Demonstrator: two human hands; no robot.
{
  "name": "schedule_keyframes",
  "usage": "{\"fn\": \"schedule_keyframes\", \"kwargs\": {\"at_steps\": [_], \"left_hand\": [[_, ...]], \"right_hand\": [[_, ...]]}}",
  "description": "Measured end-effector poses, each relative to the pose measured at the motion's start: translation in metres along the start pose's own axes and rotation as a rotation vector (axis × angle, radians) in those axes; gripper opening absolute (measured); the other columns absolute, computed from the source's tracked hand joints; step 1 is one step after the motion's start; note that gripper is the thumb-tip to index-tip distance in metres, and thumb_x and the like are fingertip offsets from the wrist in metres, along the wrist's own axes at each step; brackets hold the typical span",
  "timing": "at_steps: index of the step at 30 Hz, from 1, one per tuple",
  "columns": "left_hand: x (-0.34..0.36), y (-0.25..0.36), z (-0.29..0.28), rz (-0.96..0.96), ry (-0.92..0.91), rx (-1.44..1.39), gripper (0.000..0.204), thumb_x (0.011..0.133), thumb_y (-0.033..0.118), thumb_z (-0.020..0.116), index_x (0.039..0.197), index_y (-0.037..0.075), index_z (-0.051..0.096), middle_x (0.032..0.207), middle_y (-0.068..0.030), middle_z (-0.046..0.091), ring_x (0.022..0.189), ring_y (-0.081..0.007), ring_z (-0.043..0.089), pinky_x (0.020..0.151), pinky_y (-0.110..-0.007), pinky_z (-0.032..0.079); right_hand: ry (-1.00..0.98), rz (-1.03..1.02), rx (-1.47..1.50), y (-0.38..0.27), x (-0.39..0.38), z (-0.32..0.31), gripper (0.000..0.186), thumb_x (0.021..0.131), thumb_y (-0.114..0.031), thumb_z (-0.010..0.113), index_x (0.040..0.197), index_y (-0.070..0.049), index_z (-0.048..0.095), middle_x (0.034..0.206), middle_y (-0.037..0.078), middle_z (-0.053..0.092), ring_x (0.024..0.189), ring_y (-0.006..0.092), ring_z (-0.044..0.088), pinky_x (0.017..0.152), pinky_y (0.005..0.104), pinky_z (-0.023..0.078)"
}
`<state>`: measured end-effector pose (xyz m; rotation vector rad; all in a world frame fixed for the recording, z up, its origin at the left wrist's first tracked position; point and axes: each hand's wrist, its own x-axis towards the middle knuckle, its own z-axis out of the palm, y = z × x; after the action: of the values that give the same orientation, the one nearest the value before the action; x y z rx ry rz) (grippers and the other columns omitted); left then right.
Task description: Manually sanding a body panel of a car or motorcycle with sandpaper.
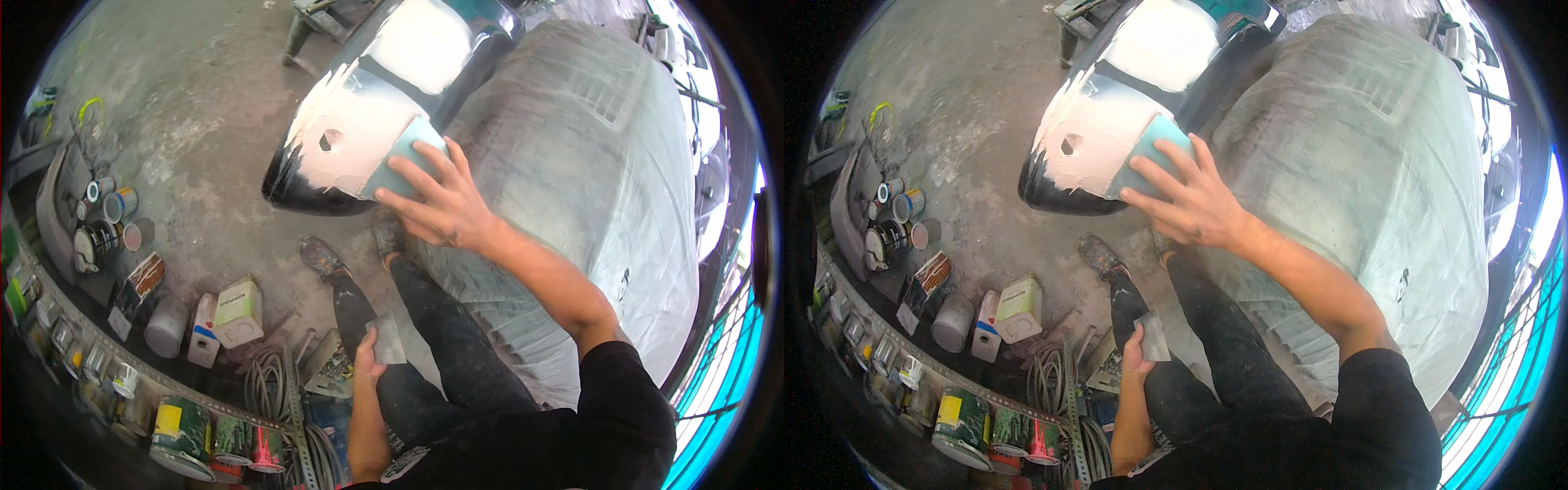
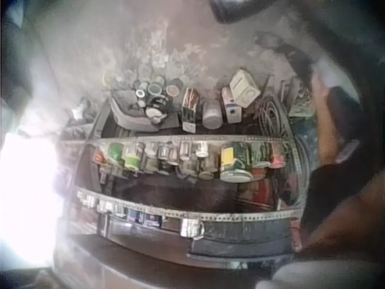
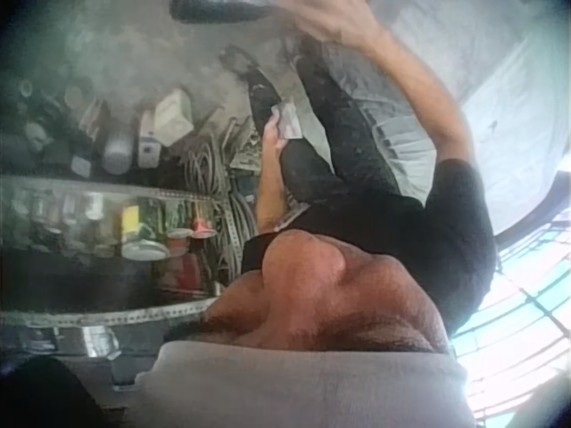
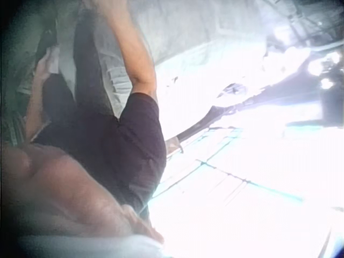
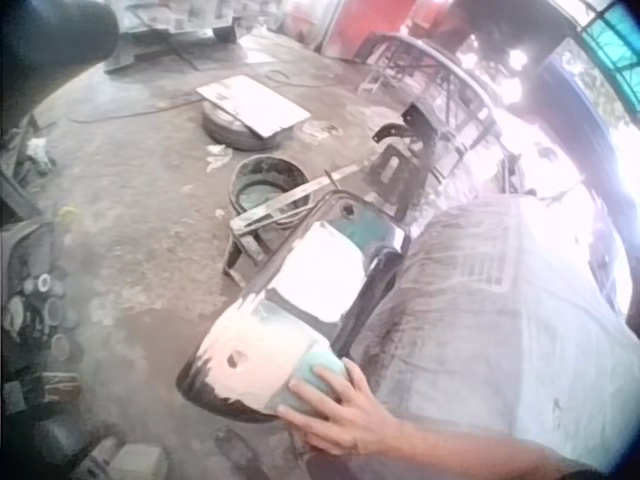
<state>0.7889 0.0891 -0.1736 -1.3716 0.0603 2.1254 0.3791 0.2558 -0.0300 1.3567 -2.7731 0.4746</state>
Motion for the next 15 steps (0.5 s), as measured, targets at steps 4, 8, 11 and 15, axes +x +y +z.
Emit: {"fn": "schedule_keyframes", "kwargs": {"at_steps": [4,8,11,15], "left_hand": [[0.001,0.0,0.002,-0.002,0.012,0.016,0.046,0.104,0.039,0.062,0.135,0.004,0.062,0.125,-0.0113,0.071,0.115,-0.0287,0.068,0.103,-0.045,0.052],[0.002,0.0,0.002,0.007,0.011,-0.01,0.046,0.105,0.038,0.062,0.135,0.004,0.062,0.125,-0.0113,0.07,0.116,-0.0292,0.067,0.104,-0.045,0.052],[0.001,0.001,0.004,-0.006,0.044,-0.006,0.045,0.105,0.037,0.061,0.135,0.004,0.061,0.127,-0.0118,0.07,0.117,-0.0298,0.067,0.105,-0.047,0.051],[0.002,0.001,-0.001,0.014,0.011,-0.031,0.044,0.106,0.036,0.06,0.135,0.004,0.061,0.128,-0.0124,0.07,0.119,-0.0307,0.066,0.106,-0.048,0.051]], "right_hand": [[0.019,0.015,-0.022,0.005,-0.02,0.01,0.063,0.067,-0.022,0.083,0.129,-0.026,0.072,0.148,0.011,0.055,0.134,0.0422,0.048,0.107,0.0669,0.036],[-0.066,0.05,0.001,0.004,-0.035,0.001,0.066,0.065,-0.021,0.083,0.13,-0.024,0.072,0.147,0.012,0.055,0.133,0.0424,0.049,0.108,0.0669,0.035],[-0.16,0.1,0.036,-0.001,-0.039,-0.02,0.07,0.063,-0.02,0.081,0.132,-0.023,0.07,0.148,0.012,0.055,0.132,0.0422,0.049,0.11,0.0669,0.033],[-0.145,0.108,0.004,-0.006,-0.003,-0.049,0.08,0.06,-0.022,0.083,0.137,-0.023,0.065,0.15,0.01,0.053,0.133,0.0414,0.048,0.107,0.0667,0.034]]}}
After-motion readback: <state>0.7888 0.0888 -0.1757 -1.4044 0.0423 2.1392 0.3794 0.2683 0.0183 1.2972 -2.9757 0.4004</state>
